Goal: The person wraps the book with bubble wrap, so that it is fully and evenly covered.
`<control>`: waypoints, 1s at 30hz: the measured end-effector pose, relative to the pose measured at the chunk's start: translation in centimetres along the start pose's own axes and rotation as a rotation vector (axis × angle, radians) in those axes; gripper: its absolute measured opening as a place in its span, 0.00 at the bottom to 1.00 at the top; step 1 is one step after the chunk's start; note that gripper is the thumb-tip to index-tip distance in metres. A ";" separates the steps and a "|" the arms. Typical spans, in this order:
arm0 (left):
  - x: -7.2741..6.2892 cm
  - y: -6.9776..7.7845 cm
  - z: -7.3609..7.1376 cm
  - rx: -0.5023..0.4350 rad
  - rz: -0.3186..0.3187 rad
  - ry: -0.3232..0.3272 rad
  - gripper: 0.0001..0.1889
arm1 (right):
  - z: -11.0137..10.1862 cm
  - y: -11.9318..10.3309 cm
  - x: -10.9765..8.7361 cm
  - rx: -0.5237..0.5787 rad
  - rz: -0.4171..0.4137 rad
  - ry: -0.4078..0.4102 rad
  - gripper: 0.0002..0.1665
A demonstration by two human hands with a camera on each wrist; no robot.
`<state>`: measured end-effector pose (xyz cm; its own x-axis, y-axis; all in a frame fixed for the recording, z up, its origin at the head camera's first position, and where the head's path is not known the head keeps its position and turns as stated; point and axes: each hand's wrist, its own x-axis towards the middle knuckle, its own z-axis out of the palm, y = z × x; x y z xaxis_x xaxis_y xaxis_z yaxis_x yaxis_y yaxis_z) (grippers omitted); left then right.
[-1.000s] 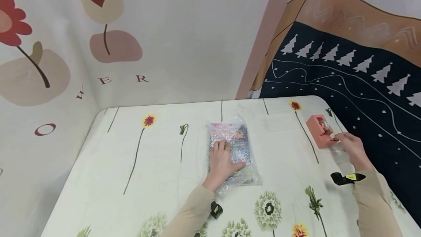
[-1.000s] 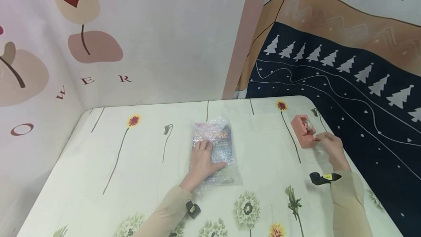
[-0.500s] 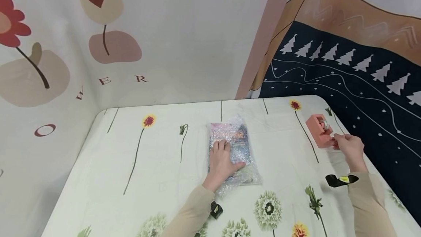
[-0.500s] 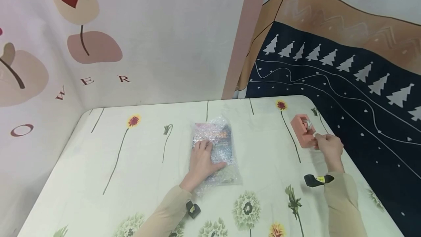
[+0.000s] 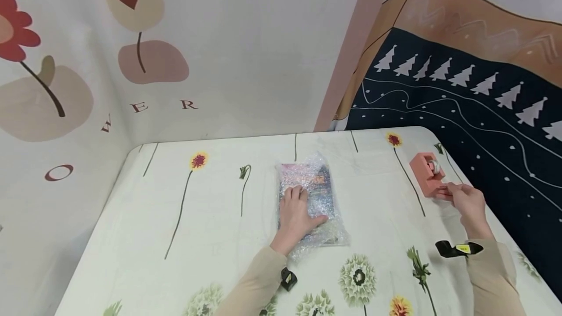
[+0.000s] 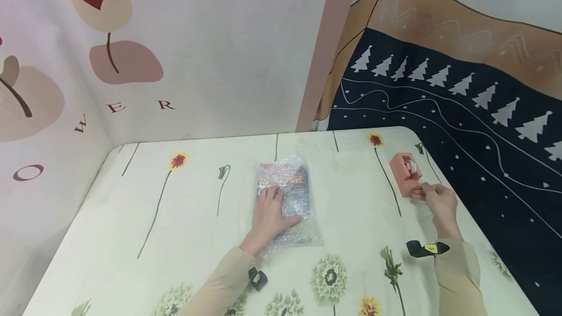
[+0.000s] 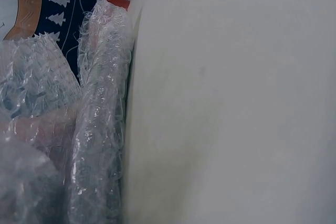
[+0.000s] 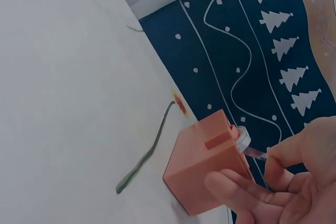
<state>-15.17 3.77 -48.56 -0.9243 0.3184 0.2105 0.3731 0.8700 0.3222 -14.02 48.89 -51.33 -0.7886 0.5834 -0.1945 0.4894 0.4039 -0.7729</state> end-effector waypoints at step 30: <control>0.0 0.0 -0.2 -0.005 -0.001 0.007 0.42 | -1.6 -2.8 -6.5 0.607 -0.180 -0.367 0.17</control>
<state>-15.14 3.73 -48.37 -0.9239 0.3153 0.2165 0.3730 0.8683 0.3270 -9.63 45.09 -46.96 -0.9635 0.2277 -0.1408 0.1322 -0.0526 -0.9898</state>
